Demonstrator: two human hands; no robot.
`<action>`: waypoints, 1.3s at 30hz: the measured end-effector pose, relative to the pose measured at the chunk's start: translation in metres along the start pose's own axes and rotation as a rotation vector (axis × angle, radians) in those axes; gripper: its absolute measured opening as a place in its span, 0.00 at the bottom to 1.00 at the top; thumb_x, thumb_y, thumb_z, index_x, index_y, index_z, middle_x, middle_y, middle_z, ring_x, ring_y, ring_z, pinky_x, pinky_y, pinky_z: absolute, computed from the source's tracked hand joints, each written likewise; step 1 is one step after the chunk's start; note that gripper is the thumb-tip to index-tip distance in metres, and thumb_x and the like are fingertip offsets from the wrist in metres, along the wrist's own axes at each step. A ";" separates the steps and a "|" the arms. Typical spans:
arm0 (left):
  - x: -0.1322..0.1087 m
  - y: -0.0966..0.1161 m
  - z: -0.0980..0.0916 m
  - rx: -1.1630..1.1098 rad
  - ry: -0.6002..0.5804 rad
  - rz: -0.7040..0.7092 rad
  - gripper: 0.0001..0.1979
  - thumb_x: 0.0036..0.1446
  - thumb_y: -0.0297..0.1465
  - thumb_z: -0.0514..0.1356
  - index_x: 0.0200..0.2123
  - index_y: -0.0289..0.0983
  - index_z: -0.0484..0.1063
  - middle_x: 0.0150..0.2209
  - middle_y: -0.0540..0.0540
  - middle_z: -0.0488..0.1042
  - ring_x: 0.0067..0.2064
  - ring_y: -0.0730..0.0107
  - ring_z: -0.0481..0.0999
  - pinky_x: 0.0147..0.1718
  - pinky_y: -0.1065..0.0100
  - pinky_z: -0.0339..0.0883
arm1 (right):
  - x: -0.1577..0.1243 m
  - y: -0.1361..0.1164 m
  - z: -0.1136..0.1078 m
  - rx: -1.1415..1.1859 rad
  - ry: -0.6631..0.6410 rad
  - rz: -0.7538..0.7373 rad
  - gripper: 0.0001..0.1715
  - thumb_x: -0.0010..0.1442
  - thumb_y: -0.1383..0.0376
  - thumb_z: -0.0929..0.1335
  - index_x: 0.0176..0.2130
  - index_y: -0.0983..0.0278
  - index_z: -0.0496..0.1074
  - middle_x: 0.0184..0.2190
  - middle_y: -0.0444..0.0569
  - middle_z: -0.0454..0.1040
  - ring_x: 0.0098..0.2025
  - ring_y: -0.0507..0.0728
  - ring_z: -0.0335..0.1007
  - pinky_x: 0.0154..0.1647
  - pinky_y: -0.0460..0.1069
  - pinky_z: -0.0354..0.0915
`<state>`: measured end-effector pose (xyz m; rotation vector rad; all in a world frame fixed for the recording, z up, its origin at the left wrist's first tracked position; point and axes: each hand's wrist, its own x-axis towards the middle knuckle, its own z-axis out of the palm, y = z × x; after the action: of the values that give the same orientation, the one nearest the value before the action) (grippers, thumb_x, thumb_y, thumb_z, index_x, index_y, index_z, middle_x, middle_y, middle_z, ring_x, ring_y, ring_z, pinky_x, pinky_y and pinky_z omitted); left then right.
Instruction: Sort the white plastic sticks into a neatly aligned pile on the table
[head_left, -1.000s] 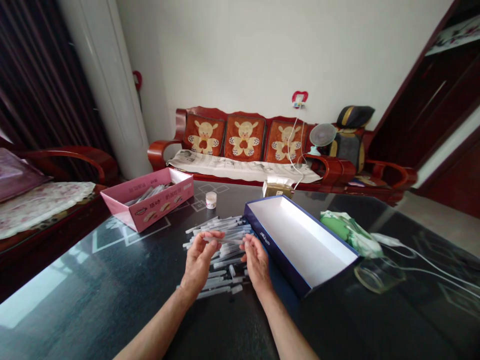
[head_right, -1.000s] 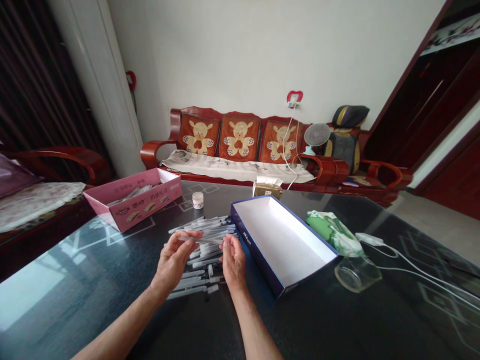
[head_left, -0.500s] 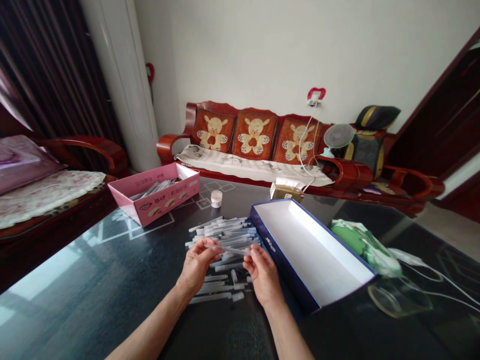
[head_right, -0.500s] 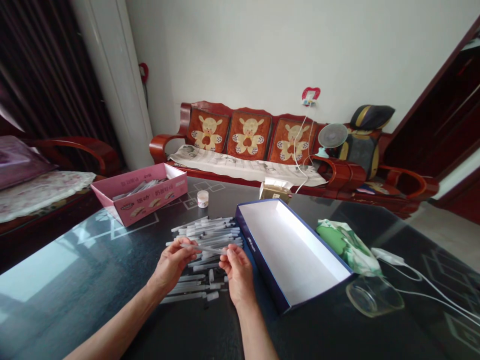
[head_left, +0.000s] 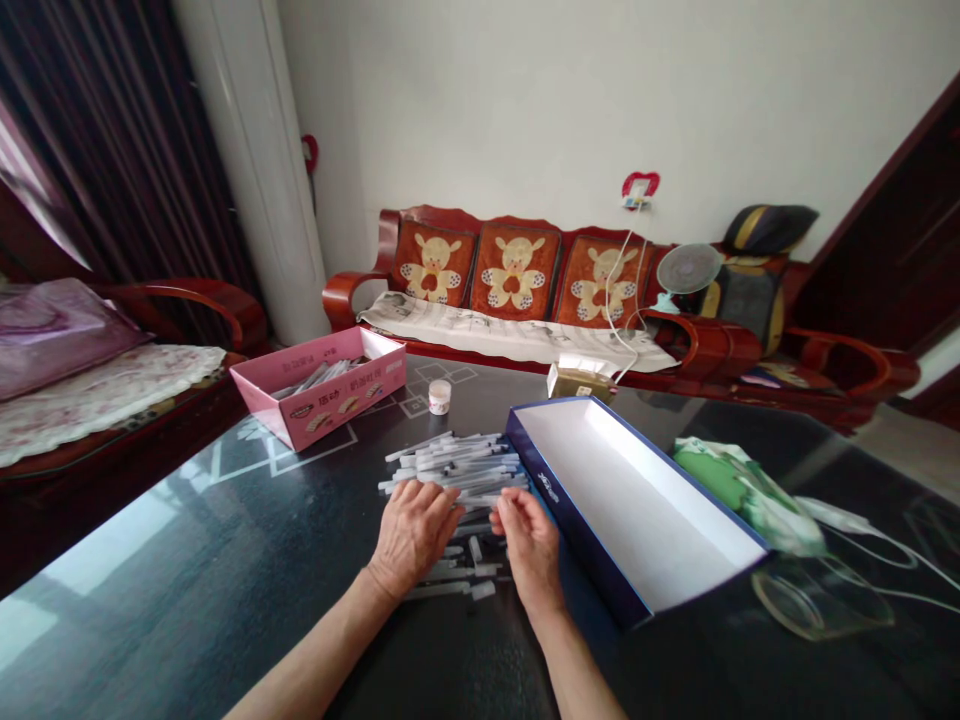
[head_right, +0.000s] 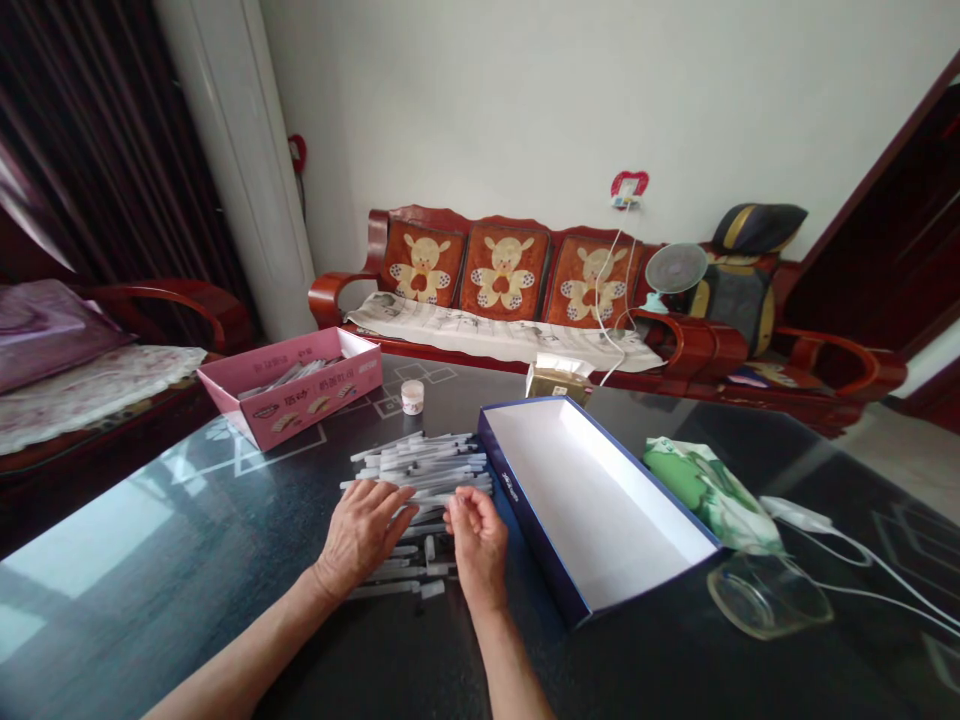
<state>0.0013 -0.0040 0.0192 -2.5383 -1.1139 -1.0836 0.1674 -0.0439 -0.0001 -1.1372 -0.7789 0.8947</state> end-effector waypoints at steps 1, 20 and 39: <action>0.001 0.002 0.000 0.057 -0.005 0.014 0.10 0.61 0.34 0.55 0.43 0.39 0.72 0.31 0.46 0.72 0.34 0.64 0.69 0.36 0.62 0.61 | -0.002 0.000 0.003 -0.057 -0.029 -0.032 0.20 0.51 0.52 0.71 0.38 0.64 0.71 0.29 0.46 0.76 0.29 0.53 0.72 0.29 0.46 0.69; -0.004 0.023 0.007 0.002 -0.042 -0.082 0.09 0.62 0.34 0.53 0.37 0.38 0.70 0.27 0.46 0.70 0.30 0.66 0.68 0.29 0.67 0.57 | -0.018 -0.012 0.032 -0.098 -0.140 -0.075 0.17 0.60 0.52 0.63 0.36 0.61 0.72 0.38 0.49 0.76 0.42 0.57 0.72 0.44 0.49 0.66; -0.006 0.025 0.010 -0.016 -0.112 -0.075 0.11 0.63 0.32 0.49 0.44 0.37 0.68 0.31 0.44 0.72 0.33 0.65 0.69 0.31 0.67 0.60 | -0.016 0.001 0.034 -0.032 -0.113 0.000 0.17 0.59 0.51 0.64 0.36 0.60 0.72 0.41 0.49 0.78 0.45 0.59 0.73 0.45 0.51 0.68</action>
<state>0.0217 -0.0213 0.0107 -2.6177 -1.2423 -0.9821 0.1304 -0.0439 0.0066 -1.1222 -0.8879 0.9560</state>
